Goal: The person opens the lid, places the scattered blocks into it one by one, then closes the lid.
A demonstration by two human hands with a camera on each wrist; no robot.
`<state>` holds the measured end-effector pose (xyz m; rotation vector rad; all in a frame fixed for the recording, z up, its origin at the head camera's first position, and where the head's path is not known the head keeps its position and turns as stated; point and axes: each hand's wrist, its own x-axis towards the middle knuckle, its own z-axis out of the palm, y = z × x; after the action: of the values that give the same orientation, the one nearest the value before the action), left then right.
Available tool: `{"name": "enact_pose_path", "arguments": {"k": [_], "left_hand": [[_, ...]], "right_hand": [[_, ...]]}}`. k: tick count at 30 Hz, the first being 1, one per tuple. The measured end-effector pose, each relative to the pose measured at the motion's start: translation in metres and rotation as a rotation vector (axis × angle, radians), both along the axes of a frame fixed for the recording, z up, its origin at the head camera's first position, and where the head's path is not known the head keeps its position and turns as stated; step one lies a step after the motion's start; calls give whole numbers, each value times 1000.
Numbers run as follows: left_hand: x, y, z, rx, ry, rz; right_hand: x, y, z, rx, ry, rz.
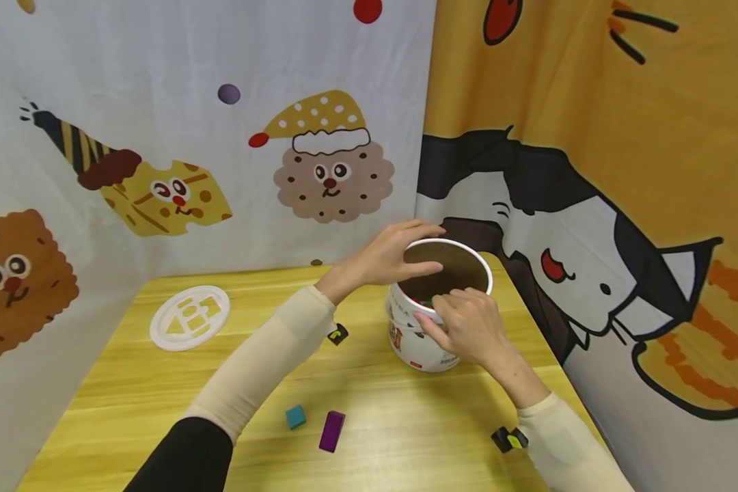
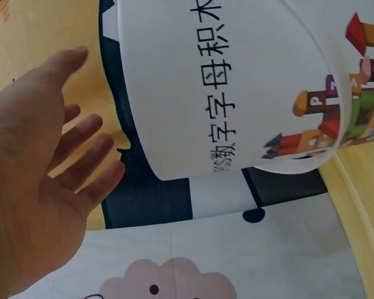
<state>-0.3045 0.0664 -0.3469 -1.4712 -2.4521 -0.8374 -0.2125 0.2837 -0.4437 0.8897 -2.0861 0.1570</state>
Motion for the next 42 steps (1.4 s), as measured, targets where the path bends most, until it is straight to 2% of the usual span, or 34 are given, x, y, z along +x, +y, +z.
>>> {"name": "enact_pose_path", "arguments": {"k": [2, 12, 18, 23, 29, 36, 42], "left_hand": [[1, -3, -1, -24, 4, 27], [5, -29, -9, -57, 0, 67], [15, -56, -11, -53, -17, 110], [26, -83, -19, -53, 11, 130], [46, -122, -38, -73, 24, 188], [75, -169, -68, -85, 4, 242], [101, -200, -96, -128, -24, 286]], "right_hand": [[-1, 0, 0, -3, 9, 5], [-1, -1, 3, 12, -17, 7], [-1, -1, 4, 11, -17, -3], [1, -1, 3, 14, -35, -23], [2, -1, 2, 11, -66, -38], [3, -2, -1, 1, -66, -31], [3, -2, -1, -1, -59, -36]]}}
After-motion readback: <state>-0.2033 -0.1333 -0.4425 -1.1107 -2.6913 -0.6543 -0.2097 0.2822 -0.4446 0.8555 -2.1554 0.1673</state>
